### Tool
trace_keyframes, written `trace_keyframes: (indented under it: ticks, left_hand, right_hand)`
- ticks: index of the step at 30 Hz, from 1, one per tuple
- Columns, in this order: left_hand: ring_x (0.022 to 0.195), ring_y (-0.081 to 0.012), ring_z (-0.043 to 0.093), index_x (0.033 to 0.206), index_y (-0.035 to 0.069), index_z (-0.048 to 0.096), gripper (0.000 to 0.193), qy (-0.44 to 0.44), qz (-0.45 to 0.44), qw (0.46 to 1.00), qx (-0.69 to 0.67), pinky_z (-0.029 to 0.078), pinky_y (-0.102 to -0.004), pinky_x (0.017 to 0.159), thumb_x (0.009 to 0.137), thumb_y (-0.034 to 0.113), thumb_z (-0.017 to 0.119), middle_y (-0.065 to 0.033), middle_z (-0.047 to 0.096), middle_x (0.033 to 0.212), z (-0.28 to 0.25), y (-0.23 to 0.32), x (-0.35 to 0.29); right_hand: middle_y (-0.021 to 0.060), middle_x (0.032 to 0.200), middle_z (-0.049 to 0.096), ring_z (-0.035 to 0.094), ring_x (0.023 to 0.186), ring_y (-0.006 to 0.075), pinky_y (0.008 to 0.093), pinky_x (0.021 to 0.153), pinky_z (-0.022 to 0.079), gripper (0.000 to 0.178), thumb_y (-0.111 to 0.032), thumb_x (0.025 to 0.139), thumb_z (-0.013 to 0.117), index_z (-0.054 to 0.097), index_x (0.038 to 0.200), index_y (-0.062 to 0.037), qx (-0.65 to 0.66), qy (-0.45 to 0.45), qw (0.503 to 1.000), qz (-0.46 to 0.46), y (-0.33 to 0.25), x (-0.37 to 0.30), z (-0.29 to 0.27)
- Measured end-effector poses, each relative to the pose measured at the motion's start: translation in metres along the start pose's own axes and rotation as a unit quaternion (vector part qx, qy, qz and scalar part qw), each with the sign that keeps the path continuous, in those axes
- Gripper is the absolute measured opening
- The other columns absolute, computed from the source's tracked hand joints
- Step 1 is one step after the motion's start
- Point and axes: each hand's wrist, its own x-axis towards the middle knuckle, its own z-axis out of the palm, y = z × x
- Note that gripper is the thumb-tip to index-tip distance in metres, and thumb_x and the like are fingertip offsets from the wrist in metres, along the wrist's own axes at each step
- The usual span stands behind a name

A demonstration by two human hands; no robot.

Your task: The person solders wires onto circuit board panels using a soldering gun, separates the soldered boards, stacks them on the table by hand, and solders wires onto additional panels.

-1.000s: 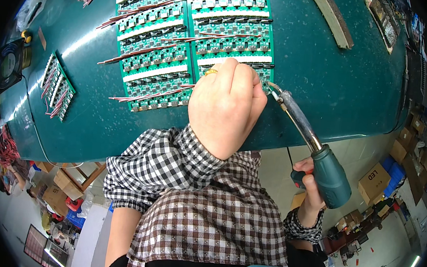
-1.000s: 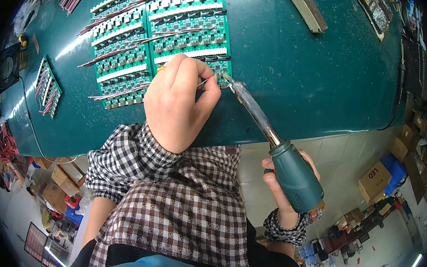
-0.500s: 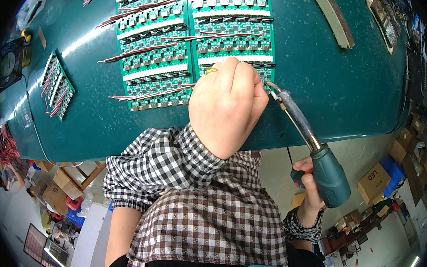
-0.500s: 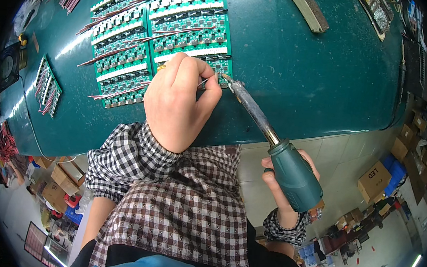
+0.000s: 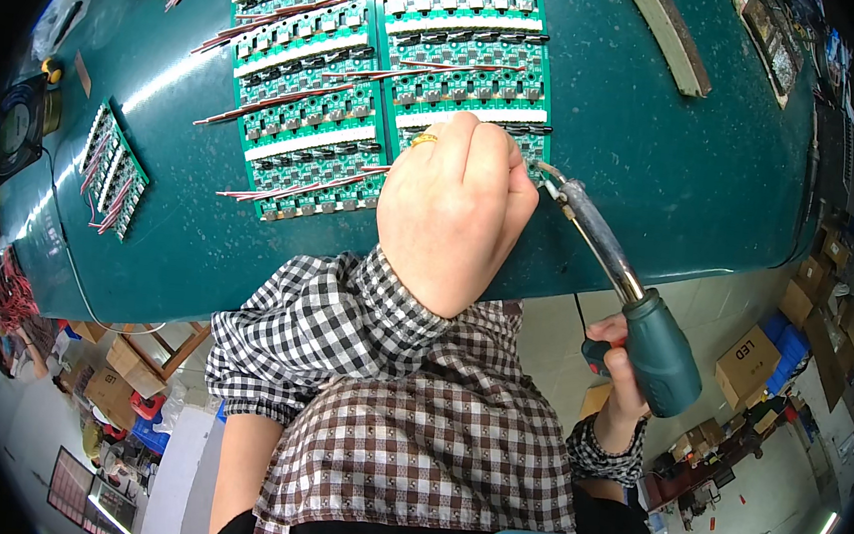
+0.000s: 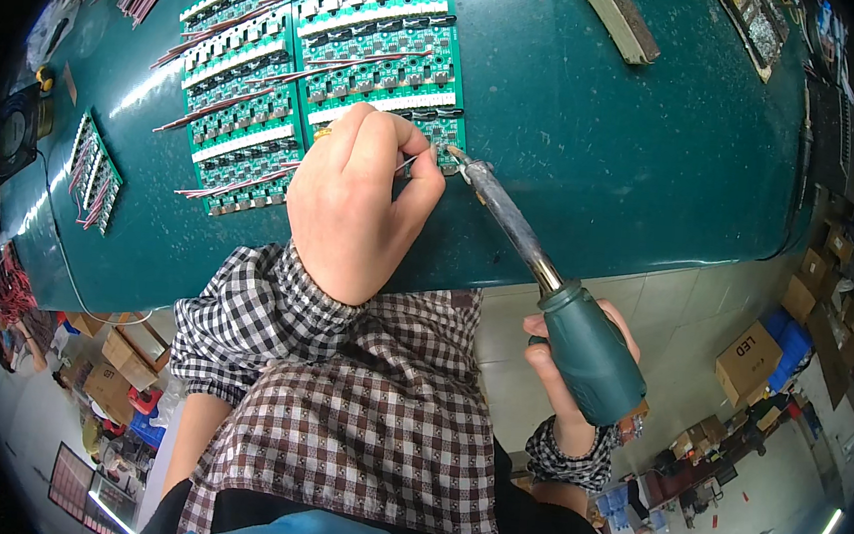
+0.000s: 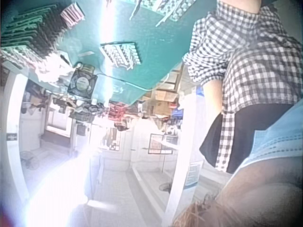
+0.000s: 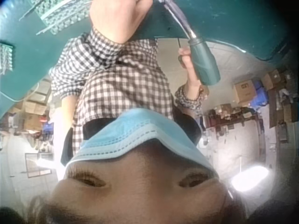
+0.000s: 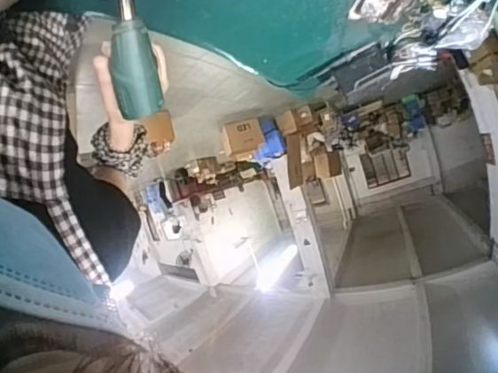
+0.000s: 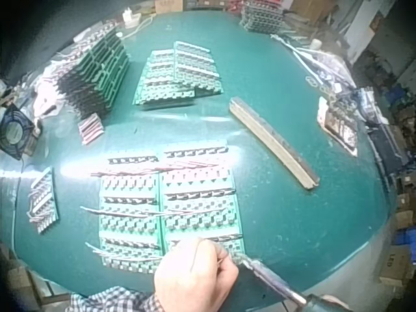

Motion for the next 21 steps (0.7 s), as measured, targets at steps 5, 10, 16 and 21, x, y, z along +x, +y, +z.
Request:
trace_keyframes:
  ticks: [5,10,16,21]
  left_hand:
    - [0.061,-0.023,0.053,0.073,0.006,0.051,0.017,0.004,0.002,1.0,0.002,0.042,-0.0329,0.052,0.065,0.003,0.066,-0.0055,0.052,0.071,0.001,0.0,0.0]
    - [0.062,-0.0221,0.054,0.074,0.006,0.052,0.017,-0.003,-0.001,1.0,0.0,0.042,-0.0324,0.053,0.065,0.003,0.066,-0.0051,0.052,0.071,-0.001,-0.002,0.0]
    - [0.062,-0.0208,0.054,0.074,0.007,0.052,0.016,-0.001,-0.003,1.0,0.002,0.043,-0.0317,0.053,0.066,0.003,0.065,-0.0047,0.052,0.07,-0.001,-0.005,0.0]
    - [0.061,-0.0201,0.054,0.074,0.007,0.052,0.015,-0.008,-0.005,1.0,0.006,0.043,-0.0313,0.052,0.067,0.003,0.065,-0.0044,0.051,0.069,-0.003,-0.004,0.001]
  right_hand:
    - [0.0085,0.075,0.063,0.062,0.068,0.0172,0.0268,0.06,0.049,0.029,-0.021,0.07,0.075,0.065,0.084,0.0015,0.005,0.015,1.0,-0.001,-0.001,0.0,0.0]
    - [0.0105,0.079,0.061,0.061,0.07,0.0198,0.0314,0.064,0.051,0.034,-0.022,0.071,0.074,0.06,0.086,0.0041,0.036,0.018,0.999,0.019,-0.002,0.0,0.001]
    - [0.016,0.076,0.058,0.059,0.068,0.0229,0.0327,0.061,0.052,0.033,-0.02,0.079,0.06,0.054,0.093,0.0088,0.104,0.004,0.995,-0.011,-0.002,0.006,0.004]
    - [0.012,0.078,0.053,0.058,0.068,0.0208,0.0304,0.058,0.055,0.041,-0.025,0.084,0.057,0.047,0.104,0.0094,0.165,0.047,0.985,0.001,0.001,0.018,0.005]
